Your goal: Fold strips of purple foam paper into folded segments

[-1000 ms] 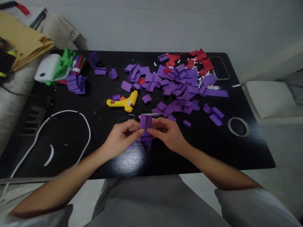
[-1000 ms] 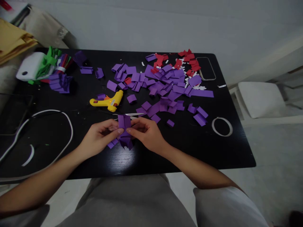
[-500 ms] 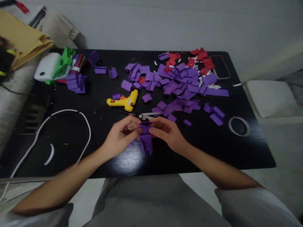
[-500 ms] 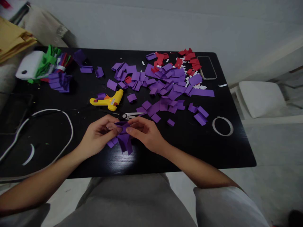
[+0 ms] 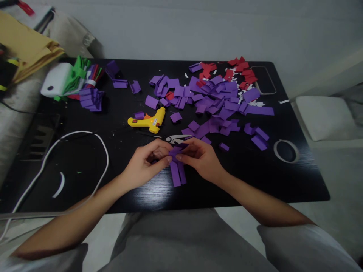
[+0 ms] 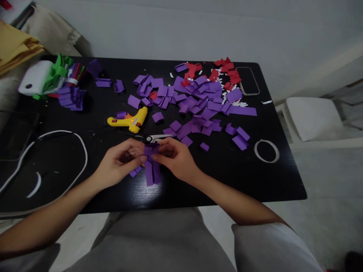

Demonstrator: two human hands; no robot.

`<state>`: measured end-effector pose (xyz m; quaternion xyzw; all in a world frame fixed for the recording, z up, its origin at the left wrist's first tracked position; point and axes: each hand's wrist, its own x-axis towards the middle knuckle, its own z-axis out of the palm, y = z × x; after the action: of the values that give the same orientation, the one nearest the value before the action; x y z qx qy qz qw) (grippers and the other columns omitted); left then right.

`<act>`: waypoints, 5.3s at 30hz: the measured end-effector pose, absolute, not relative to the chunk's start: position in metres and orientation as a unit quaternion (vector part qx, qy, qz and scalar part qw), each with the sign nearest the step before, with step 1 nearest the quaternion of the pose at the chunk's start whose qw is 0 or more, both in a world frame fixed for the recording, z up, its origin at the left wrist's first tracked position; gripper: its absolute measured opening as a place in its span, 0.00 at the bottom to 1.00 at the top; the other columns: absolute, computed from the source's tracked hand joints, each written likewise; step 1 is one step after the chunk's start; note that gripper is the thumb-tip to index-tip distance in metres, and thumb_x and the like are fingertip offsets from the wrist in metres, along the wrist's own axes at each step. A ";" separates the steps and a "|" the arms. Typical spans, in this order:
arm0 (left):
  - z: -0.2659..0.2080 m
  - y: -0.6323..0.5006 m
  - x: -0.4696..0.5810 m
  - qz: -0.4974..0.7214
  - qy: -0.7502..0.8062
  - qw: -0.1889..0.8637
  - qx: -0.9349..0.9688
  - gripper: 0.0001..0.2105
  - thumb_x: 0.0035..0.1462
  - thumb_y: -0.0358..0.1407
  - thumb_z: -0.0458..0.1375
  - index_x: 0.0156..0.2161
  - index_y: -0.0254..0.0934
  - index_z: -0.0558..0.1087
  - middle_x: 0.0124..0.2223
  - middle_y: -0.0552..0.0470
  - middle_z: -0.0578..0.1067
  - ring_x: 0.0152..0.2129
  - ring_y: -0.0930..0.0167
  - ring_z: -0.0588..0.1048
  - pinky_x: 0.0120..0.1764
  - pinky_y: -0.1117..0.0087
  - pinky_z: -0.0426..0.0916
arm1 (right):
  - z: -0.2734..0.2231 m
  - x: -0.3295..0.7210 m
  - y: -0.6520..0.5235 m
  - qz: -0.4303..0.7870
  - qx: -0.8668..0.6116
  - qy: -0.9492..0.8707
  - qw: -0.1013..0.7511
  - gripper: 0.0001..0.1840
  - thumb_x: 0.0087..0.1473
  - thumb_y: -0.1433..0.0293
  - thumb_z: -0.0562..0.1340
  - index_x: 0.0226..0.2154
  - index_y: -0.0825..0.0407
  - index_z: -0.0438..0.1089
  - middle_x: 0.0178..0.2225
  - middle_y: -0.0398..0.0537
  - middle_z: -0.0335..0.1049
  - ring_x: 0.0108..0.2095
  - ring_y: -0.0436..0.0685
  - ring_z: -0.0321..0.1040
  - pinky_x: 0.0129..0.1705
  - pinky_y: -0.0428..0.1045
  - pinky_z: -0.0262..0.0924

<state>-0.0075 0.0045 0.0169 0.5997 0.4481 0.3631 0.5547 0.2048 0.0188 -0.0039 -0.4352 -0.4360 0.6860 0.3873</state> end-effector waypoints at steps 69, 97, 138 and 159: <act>0.020 0.002 0.000 0.375 0.510 0.497 0.594 0.09 0.61 0.41 0.67 0.38 0.36 0.78 0.27 0.55 0.77 0.23 0.74 0.74 0.28 0.75 0.70 | 0.006 0.205 0.014 0.666 -0.413 -0.475 0.402 0.14 0.50 0.62 0.77 0.39 0.48 0.81 0.38 0.45 0.82 0.39 0.55 0.79 0.44 0.51 0.77; 0.019 0.001 -0.001 0.357 0.515 0.446 0.640 0.06 0.62 0.38 0.66 0.41 0.38 0.82 0.32 0.53 0.83 0.27 0.71 0.81 0.33 0.72 0.76 | 0.003 0.205 0.014 0.589 -0.439 -0.550 0.398 0.10 0.57 0.59 0.72 0.37 0.48 0.82 0.35 0.45 0.83 0.36 0.55 0.79 0.40 0.50 0.74; 0.015 0.001 -0.001 0.374 0.513 0.461 0.620 0.05 0.62 0.36 0.65 0.37 0.36 0.79 0.27 0.56 0.76 0.24 0.76 0.73 0.29 0.77 0.70 | 0.001 0.203 0.011 0.626 -0.423 -0.509 0.414 0.13 0.58 0.58 0.72 0.35 0.51 0.78 0.33 0.44 0.79 0.33 0.53 0.76 0.38 0.49 0.73; 0.017 0.002 0.001 0.383 0.509 0.475 0.607 0.05 0.61 0.36 0.66 0.37 0.36 0.79 0.27 0.55 0.76 0.23 0.76 0.73 0.29 0.76 0.70 | 0.001 0.202 0.009 0.579 -0.439 -0.546 0.418 0.10 0.59 0.61 0.70 0.35 0.50 0.77 0.32 0.44 0.77 0.33 0.52 0.74 0.37 0.48 0.71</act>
<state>0.0011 0.0017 0.0172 0.6070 0.5088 0.3829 0.4754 0.2016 0.0093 0.0012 -0.4394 -0.5456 0.5786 0.4177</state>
